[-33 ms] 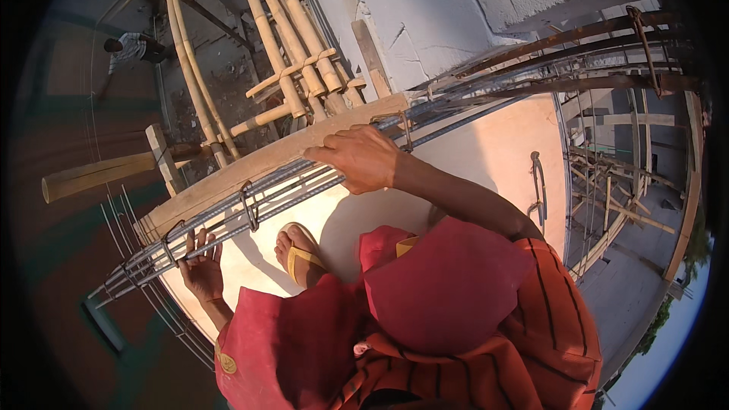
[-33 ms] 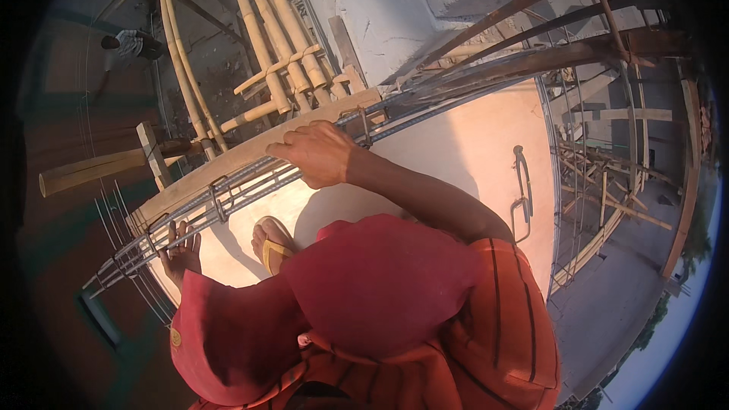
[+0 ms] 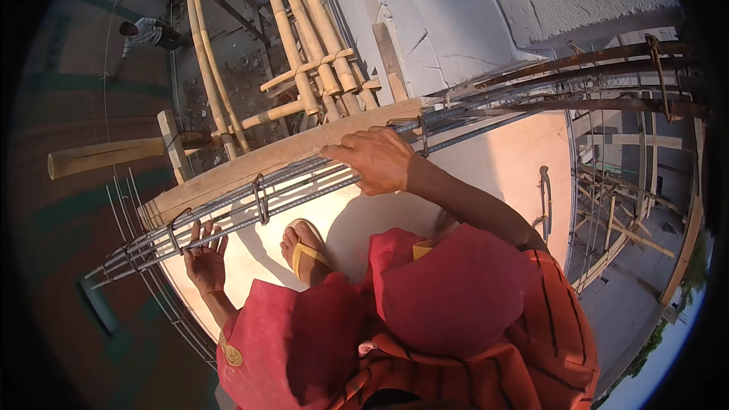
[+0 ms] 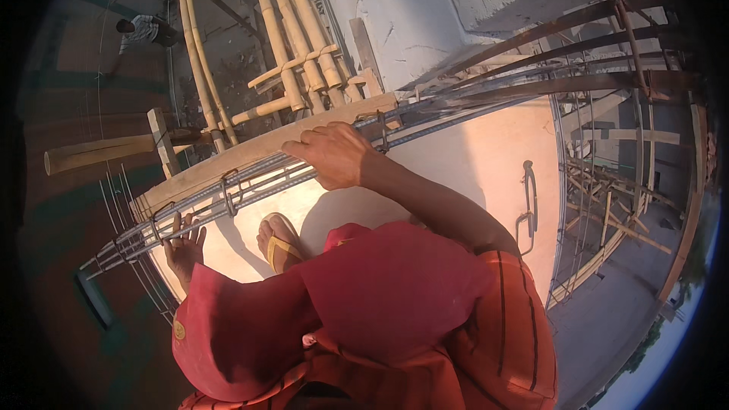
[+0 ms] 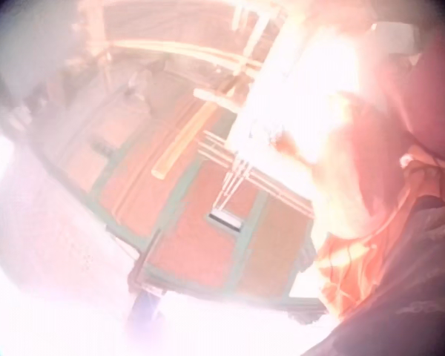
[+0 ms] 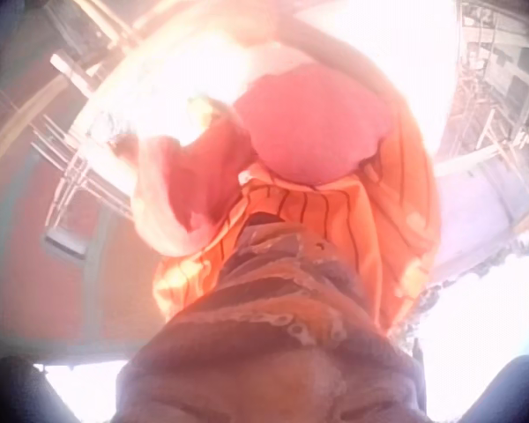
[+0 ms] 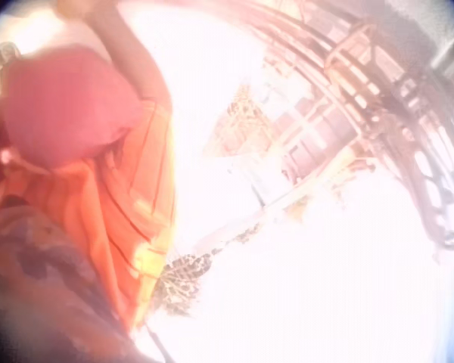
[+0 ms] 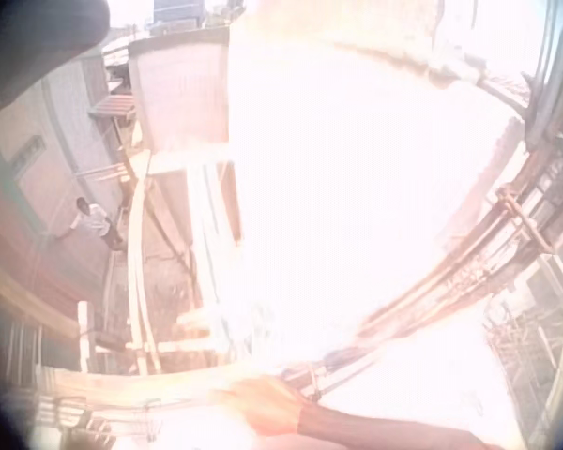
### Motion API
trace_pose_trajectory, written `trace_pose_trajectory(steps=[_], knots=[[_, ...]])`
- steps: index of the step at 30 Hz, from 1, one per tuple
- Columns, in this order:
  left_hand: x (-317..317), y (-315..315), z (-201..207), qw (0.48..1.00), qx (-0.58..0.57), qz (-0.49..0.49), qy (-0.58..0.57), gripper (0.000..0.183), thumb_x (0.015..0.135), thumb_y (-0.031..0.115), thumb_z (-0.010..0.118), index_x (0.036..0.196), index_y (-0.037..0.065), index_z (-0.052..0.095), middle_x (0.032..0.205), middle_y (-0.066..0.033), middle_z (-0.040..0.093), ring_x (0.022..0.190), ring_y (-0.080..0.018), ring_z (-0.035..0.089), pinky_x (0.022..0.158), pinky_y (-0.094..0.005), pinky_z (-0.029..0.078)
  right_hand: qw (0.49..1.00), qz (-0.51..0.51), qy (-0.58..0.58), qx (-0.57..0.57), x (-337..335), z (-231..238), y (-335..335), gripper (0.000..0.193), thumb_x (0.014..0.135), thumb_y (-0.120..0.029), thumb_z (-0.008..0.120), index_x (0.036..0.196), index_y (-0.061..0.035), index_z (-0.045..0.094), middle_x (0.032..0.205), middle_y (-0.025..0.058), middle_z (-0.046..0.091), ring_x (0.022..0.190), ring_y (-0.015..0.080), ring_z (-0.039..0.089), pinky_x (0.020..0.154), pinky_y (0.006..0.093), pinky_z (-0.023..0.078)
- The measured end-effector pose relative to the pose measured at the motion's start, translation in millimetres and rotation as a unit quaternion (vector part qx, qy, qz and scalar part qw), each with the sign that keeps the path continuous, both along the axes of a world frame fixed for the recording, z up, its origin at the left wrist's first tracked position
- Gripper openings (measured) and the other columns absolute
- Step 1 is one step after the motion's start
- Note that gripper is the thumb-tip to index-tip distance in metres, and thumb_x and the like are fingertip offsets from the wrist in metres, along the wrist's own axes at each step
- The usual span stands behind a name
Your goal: The person assembles a rebar cage by hand, using a hook tool to twist wire around the intersections of metal rods on top of a wooden board.
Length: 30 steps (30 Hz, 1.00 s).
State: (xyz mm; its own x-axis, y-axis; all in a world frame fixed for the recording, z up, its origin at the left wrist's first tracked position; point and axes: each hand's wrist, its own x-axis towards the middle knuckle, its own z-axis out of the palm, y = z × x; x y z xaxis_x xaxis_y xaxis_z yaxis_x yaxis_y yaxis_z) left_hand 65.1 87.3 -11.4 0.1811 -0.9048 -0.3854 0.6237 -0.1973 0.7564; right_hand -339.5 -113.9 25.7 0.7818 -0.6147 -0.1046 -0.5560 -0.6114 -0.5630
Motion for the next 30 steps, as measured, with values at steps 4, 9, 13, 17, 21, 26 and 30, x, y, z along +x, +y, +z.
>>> trace_pose_trajectory(steps=[4, 9, 13, 17, 21, 26, 30], knots=[[10.7, -3.0, 1.1, 0.992, 0.076, -0.055, -0.080, 0.054, 0.088, 0.045, 0.056, 0.126, 0.006, 0.050, 0.121, -0.0138, 0.057, 0.114, -0.0274, 0.054, 0.099, -0.0465, 0.040, 0.995, -0.034, 0.091, 0.025, -3.7, 24.5, 6.8, 0.067, 0.060, -0.014, 0.073, 0.125, -0.0178, 0.053, 0.093, 0.0090, 0.060, 0.088, 0.0285, 0.061, 0.075, 0.0402, 0.049], [48.8, 7.9, 24.1, 0.981, 0.118, -0.012, -0.153, 0.042, 0.088, 0.037, 0.057, 0.115, 0.005, 0.052, 0.106, -0.0124, 0.064, 0.104, -0.0251, 0.060, 0.094, -0.0434, 0.045, 0.998, -0.029, 0.017, -0.055, -3.7, 2.7, 12.3, 0.059, 0.060, -0.011, 0.075, 0.115, -0.0085, 0.057, 0.083, 0.0094, 0.059, 0.077, 0.0283, 0.060, 0.065, 0.0387, 0.048], [69.8, -4.9, 29.1, 0.986, -0.025, 0.135, -0.092, 0.048, 0.089, 0.035, 0.051, 0.127, 0.005, 0.047, 0.123, -0.0156, 0.055, 0.119, -0.0301, 0.050, 0.102, -0.0445, 0.038, 0.999, -0.034, 0.007, -0.037, -21.2, 3.2, 8.7, 0.062, 0.060, -0.011, 0.074, 0.119, -0.0113, 0.055, 0.087, 0.0096, 0.060, 0.078, 0.0288, 0.061, 0.067, 0.0388, 0.049], [63.0, -16.6, 16.2, 0.954, -0.049, 0.297, 0.010, 0.064, 0.092, 0.036, 0.053, 0.139, -0.001, 0.030, 0.142, -0.0209, 0.035, 0.134, -0.0332, 0.032, 0.111, -0.0479, 0.028, 0.998, 0.014, 0.061, -0.013, 1.9, 1.9, -1.7, 0.068, 0.063, -0.008, 0.068, 0.128, -0.0196, 0.049, 0.096, 0.0067, 0.060, 0.090, 0.0276, 0.063, 0.073, 0.0420, 0.051], [95.7, -54.8, -6.7, 0.928, -0.136, 0.345, 0.037, 0.044, 0.095, 0.017, 0.046, 0.134, -0.003, 0.040, 0.140, -0.0197, 0.041, 0.129, -0.0331, 0.040, 0.108, -0.0481, 0.035, 0.999, 0.001, 0.039, 0.010, -19.3, 3.7, -3.9, 0.063, 0.063, -0.003, 0.067, 0.123, -0.0160, 0.053, 0.090, 0.0113, 0.061, 0.085, 0.0305, 0.063, 0.066, 0.0440, 0.050], [124.9, -47.3, -27.1, 0.945, -0.209, 0.217, 0.128, 0.027, 0.093, 0.011, 0.047, 0.112, -0.006, 0.055, 0.115, -0.0165, 0.059, 0.108, -0.0318, 0.056, 0.102, -0.0451, 0.042, 1.000, -0.009, 0.018, -0.003, -24.8, 0.7, 6.5, 0.059, 0.065, -0.003, 0.065, 0.122, -0.0146, 0.053, 0.084, 0.0118, 0.061, 0.079, 0.0308, 0.064, 0.061, 0.0431, 0.050], [103.5, -50.6, -24.3, 0.941, -0.180, 0.264, 0.115, 0.028, 0.092, 0.011, 0.048, 0.113, -0.006, 0.054, 0.115, -0.0168, 0.059, 0.109, -0.0317, 0.055, 0.102, -0.0449, 0.042, 1.000, 0.001, -0.003, -0.018, -18.7, -3.9, 9.0, 0.056, 0.067, -0.007, 0.066, 0.121, -0.0142, 0.054, 0.082, 0.0109, 0.061, 0.075, 0.0295, 0.065, 0.057, 0.0414, 0.049]])
